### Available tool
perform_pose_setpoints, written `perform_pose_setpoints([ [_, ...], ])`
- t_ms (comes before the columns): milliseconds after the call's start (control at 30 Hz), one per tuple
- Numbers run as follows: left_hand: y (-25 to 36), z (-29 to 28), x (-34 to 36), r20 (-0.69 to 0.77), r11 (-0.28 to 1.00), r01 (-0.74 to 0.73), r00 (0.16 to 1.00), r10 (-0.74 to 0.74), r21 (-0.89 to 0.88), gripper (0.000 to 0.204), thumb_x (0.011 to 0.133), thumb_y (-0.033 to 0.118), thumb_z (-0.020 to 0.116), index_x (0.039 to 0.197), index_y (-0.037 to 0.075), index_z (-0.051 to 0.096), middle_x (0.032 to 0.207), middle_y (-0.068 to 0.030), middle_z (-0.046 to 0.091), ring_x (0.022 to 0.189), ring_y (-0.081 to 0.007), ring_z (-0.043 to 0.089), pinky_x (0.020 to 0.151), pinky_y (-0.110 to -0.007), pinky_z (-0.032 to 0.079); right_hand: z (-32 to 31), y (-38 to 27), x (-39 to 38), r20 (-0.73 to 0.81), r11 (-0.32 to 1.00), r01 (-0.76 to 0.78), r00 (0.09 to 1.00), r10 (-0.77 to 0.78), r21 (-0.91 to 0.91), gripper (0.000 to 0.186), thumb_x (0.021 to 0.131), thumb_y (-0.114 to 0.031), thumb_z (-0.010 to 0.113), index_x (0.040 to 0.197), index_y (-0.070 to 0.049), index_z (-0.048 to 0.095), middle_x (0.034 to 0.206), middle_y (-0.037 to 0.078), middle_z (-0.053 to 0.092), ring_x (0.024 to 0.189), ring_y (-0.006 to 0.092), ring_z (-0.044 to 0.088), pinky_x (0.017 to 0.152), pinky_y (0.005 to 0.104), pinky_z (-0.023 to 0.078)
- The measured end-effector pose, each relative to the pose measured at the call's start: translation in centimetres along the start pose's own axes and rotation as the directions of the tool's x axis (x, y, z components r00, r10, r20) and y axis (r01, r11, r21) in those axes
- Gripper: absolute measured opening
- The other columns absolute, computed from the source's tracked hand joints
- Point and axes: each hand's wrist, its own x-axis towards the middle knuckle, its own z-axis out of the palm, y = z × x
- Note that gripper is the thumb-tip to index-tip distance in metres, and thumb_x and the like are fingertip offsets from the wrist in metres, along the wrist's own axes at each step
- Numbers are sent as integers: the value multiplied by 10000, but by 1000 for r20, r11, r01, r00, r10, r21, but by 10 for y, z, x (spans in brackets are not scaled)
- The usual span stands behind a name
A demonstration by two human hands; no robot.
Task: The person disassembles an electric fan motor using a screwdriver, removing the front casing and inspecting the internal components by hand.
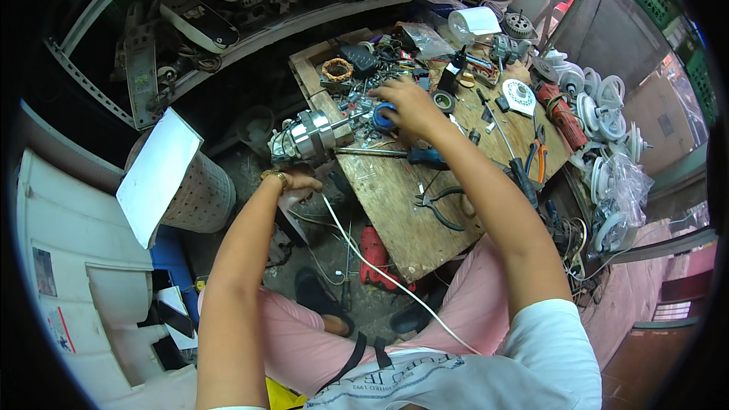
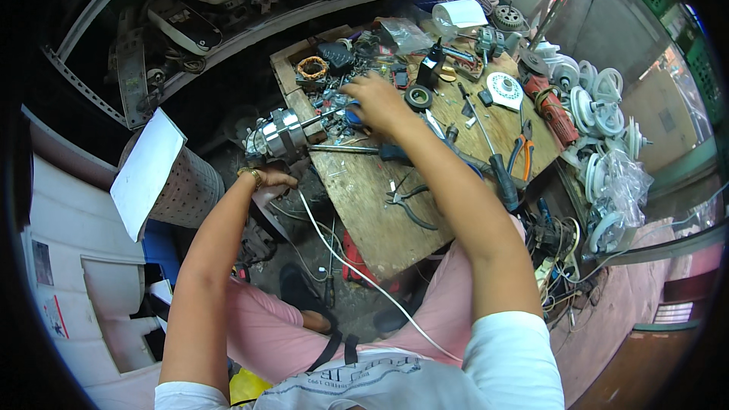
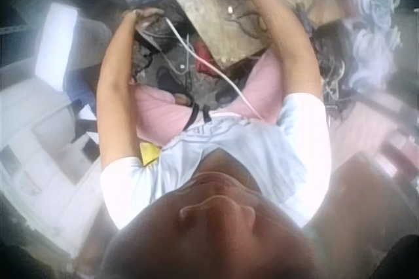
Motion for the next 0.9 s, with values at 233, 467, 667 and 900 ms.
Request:
perform_pose_setpoints([
  [233, -19, 5, 13, -95, 997, -49, 994, 54, 52, 578, 673, 491, 685, 1015, 26, 669, 1042, -126, 660, 959, -250, 596, 866, -351, 453, -64, -9, -89, 168, 964, -266, 949, 267, -34, 176, 804, -149, 634, 935, -39, 678, 926, 173, 645, 908, 336, 600, 821, 428, 468],
  [467, 4, 0, -5, 32, 993, 52, 998, -49, -105, 576, 670, 436, 705, 1042, 0, 648, 1044, -133, 646, 972, -240, 577, 876, -352, 451, -116, 24, -156, -135, 793, -609, 784, 605, 13, 131, 845, -78, 589, 898, 4, 676, 863, 197, 669, 766, 346, 644, 718, 403, 496],
  [667, 0, 2, -6, 4, 988, 113, 994, -114, -109, 601, 658, 422, 717, 1077, -1, 634, 1096, -120, 627, 987, -233, 564, 884, -348, 444, -105, -6, -154, 120, 778, -586, 776, 620, -228, 475, 750, -306, 730, 1063, 21, 584, 921, 228, 640, 877, 389, 611, 775, 453, 482],
  [900, -14, 4, 10, -30, 998, 59, 998, -59, 11, 571, 679, 469, 688, 1023, 13, 668, 1025, -117, 652, 930, -224, 577, 847, -344, 449, -78, 10, -174, 30, 866, -430, 891, 452, -255, 399, 779, -57, 609, 1169, -10, 537, 1039, 208, 587, 966, 369, 535, 869, 425, 438],
])
